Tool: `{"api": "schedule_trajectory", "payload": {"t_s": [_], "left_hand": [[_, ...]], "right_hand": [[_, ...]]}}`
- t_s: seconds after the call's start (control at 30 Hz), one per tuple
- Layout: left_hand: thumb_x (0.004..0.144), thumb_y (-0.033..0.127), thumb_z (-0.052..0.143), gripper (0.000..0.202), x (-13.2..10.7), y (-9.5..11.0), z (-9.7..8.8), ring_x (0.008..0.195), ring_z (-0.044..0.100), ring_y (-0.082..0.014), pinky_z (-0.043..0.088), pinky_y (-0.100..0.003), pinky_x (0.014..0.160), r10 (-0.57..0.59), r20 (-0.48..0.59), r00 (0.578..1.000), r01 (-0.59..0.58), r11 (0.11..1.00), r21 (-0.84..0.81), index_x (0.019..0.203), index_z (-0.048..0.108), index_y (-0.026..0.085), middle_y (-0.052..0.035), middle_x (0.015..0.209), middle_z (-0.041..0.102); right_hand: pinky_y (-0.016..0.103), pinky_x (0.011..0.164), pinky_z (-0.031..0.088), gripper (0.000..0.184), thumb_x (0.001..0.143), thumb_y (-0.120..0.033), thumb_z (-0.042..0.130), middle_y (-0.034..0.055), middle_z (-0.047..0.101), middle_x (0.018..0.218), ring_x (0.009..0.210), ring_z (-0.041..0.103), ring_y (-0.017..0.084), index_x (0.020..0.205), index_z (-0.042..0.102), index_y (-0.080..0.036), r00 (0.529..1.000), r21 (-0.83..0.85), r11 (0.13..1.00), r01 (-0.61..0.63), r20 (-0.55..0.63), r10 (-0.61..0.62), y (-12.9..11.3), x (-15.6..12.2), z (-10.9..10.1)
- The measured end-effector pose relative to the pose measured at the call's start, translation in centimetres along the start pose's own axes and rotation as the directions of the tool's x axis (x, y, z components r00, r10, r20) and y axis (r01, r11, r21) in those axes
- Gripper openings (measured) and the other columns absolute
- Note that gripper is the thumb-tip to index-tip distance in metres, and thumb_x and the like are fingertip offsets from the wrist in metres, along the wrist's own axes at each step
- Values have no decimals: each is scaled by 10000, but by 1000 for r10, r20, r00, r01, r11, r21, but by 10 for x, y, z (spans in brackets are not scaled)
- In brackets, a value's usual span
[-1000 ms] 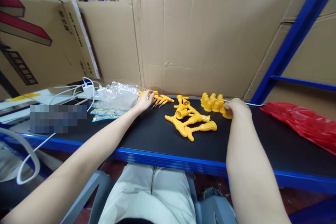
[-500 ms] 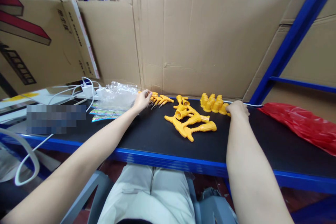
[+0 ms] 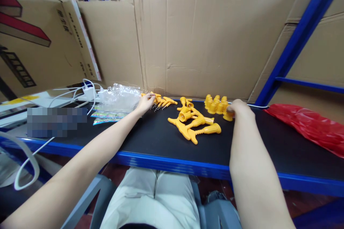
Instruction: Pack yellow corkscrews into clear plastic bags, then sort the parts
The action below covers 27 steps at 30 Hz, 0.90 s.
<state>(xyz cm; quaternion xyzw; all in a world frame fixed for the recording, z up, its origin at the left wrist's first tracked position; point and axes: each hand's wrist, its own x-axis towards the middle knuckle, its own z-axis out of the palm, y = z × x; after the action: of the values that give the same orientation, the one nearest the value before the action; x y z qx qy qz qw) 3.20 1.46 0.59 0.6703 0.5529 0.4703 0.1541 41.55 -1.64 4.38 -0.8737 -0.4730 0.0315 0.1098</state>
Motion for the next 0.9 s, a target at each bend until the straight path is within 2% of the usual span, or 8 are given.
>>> {"api": "schedule_trajectory", "payload": {"t_s": [0.07,0.1,0.23,0.43,0.7,0.8,0.9], "left_hand": [[871,260,432,284,1,-2,1,871,622,-170,459,-289,817,5,1,1000,-5,1000,-2,1051,623,149,-81,996,680],[877,263,423,294,2,-3,2,877,623,-172,462,-289,814,4,0,1000,-4,1000,-1,1064,620,151,-79,1003,679],[875,249,425,312,3,-7,5,864,630,-166,471,-276,795,11,1,1000,-11,1000,4,1109,613,162,-65,976,685],[865,216,435,315,4,-11,7,844,626,-152,468,-264,813,69,0,998,-69,997,20,1103,637,172,-52,967,691],[860,234,448,304,3,-14,8,879,636,-173,455,-282,850,118,-9,993,-116,987,109,1071,661,186,-59,991,698],[871,249,427,322,1,-12,7,926,631,-185,434,-304,893,118,0,993,-116,977,181,1104,643,198,-65,1004,695],[887,254,389,357,-1,-10,9,1028,599,-205,394,-349,952,100,33,994,-105,966,235,1186,579,212,-74,1095,660]], "right_hand": [[249,539,423,231,715,-125,638,138,618,613,554,606,172,903,640,10,987,83,995,-59,157,45,-9,-8,-4],[248,532,422,267,722,-141,647,137,620,617,546,601,171,933,628,22,981,105,993,-58,189,37,-14,-14,-7],[245,522,412,252,737,-172,658,132,632,644,532,580,152,911,623,6,975,133,990,36,211,-64,-29,-32,-13],[244,560,394,195,743,-226,659,138,661,736,597,558,137,794,642,-38,971,39,990,133,196,-138,-35,-35,-14],[222,572,372,118,733,-181,654,117,668,764,660,558,128,705,642,-66,963,-46,977,207,188,-195,-44,-53,-22],[226,575,381,130,736,-180,647,109,658,728,656,568,132,760,652,-53,968,-41,981,189,175,-179,-45,-55,-23],[241,592,403,234,755,-223,626,122,654,736,669,596,151,886,648,-31,982,-29,991,131,145,-125,-42,-49,-21]]}}
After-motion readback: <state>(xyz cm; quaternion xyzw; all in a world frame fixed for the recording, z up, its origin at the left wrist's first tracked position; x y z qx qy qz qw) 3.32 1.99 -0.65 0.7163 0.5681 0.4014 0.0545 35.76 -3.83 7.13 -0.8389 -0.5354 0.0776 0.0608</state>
